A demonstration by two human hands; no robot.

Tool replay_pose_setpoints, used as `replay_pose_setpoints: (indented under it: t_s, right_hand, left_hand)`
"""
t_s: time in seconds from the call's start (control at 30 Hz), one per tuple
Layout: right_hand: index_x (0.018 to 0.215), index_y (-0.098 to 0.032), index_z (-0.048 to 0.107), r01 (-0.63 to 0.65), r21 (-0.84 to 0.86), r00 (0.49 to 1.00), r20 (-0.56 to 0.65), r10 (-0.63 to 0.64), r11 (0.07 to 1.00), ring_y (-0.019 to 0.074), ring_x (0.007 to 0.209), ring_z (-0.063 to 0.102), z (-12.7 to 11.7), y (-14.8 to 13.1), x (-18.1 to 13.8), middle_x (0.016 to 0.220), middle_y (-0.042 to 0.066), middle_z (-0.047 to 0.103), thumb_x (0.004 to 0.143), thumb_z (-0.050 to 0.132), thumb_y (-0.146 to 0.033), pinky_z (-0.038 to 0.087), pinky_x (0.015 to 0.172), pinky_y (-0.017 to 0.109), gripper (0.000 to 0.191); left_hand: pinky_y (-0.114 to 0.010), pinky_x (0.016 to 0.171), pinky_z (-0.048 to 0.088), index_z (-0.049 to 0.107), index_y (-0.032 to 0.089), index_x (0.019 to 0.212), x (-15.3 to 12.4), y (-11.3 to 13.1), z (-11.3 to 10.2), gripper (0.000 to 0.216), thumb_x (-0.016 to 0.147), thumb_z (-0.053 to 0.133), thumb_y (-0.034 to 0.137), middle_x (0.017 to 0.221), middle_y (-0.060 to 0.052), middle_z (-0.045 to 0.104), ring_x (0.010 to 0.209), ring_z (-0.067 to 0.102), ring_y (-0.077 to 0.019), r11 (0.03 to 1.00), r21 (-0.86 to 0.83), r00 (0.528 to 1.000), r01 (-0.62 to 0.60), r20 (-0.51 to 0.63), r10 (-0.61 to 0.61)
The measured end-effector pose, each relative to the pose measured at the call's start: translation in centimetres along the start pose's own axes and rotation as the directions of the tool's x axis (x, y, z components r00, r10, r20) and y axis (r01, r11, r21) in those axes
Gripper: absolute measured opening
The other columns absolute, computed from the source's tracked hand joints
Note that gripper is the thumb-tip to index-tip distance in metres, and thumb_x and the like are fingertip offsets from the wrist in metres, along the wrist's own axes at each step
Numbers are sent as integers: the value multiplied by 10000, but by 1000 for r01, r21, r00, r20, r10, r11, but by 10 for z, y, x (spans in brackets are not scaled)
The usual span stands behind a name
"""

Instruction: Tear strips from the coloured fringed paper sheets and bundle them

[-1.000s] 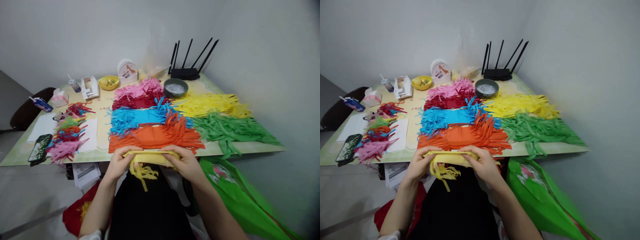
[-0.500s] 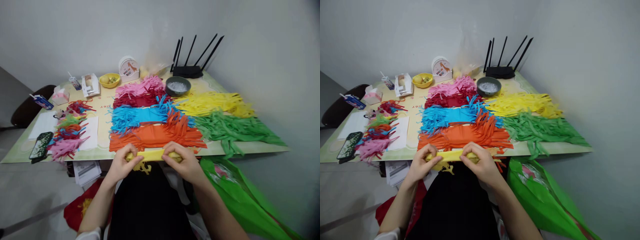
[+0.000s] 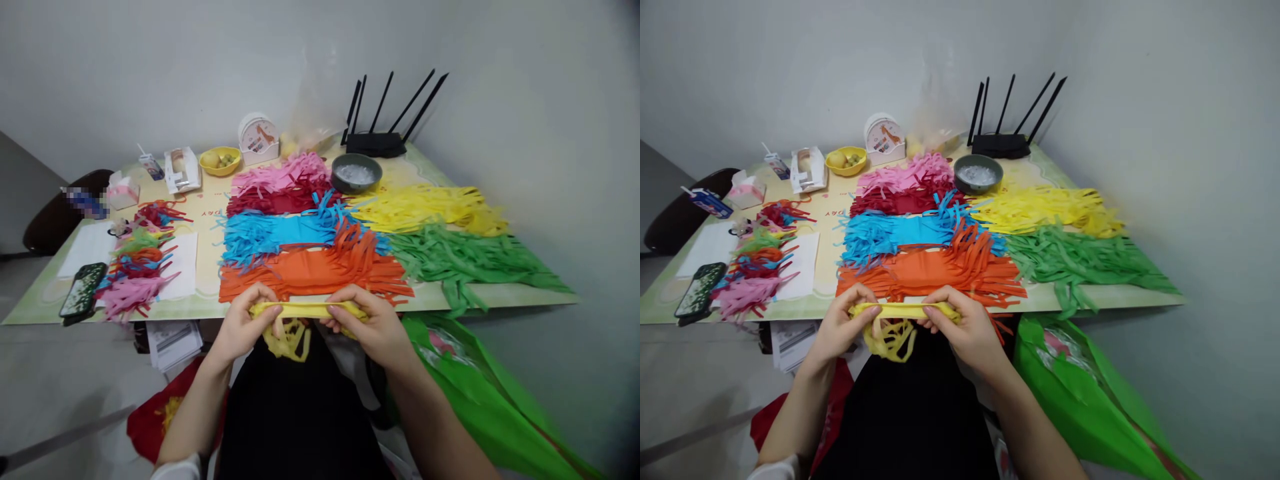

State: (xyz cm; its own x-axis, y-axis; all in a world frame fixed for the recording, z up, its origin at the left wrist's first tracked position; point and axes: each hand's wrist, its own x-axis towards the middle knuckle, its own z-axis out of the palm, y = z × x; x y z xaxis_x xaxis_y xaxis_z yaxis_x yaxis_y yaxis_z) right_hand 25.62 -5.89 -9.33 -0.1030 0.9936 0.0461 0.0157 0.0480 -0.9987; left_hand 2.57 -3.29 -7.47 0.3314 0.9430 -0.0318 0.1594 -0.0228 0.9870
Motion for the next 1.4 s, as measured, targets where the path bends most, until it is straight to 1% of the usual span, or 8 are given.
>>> replay_pose_setpoints:
  t_s: [0.17,0.33,0.5,0.6,0.7,0.93,1.1,1.4]
  right_hand:
    - [872,-178,711,38,164,997,-70,-27,986,128,600,661,8,4,1,717,36,717,840,656,-307,555,588,231,144]
    - [810,-177,722,99,127,993,-82,-89,987,132,632,669,8,7,1,754,48,720,846,598,-229,550,603,226,138]
    - [796,-187,698,273,-153,962,37,-271,950,134,677,660,4,-3,3,771,33,707,839,583,-159,526,652,237,127]
    - [794,-189,674,425,-302,905,171,-390,853,132,709,657,2,-12,5,757,26,701,843,577,-118,512,688,239,129]
    - [835,-193,672,508,-349,860,259,-440,787,129,721,659,0,-17,5,772,26,703,858,562,-114,512,697,235,137]
    - [923,-203,696,231,-475,971,53,-235,849,189,806,684,1,-10,3,898,64,733,879,597,-256,525,728,286,120]
    - [820,-186,635,42,-97,999,-21,-45,994,161,651,676,9,-4,3,747,47,723,858,640,-353,548,613,264,171]
    - [854,-192,767,18,254,999,-40,-8,967,146,624,688,15,5,4,722,52,740,802,710,-348,581,603,250,174]
  left_hand:
    - [-241,643,456,722,143,866,3,-10,-2,164,825,658,289,804,-54,693,680,631,-149,987,-154,998,-40,-44,33]
    - [-265,650,462,693,143,815,2,-15,-4,171,834,623,298,765,-58,653,706,636,-176,955,-276,993,-109,10,116]
    - [-238,659,440,596,153,802,4,4,-6,226,859,613,370,759,-31,629,705,590,-146,994,58,994,-95,57,92]
    - [-252,770,462,636,176,998,9,16,-3,219,857,630,344,948,-54,690,866,635,-174,955,275,978,-110,200,55]
    - [-248,762,474,684,168,921,13,20,1,211,889,587,352,878,-49,713,817,652,-167,954,286,941,-91,339,-12]
    - [-238,699,491,672,146,799,9,15,6,225,871,621,352,784,-50,723,735,663,-158,978,204,987,-37,162,4]
    - [-265,672,538,700,125,864,6,10,6,238,818,683,358,746,-67,736,676,686,-170,994,-91,997,65,45,-61]
    - [-243,608,512,774,143,798,8,-1,10,127,753,719,248,661,-52,718,586,649,-135,899,-436,999,30,-10,-38]
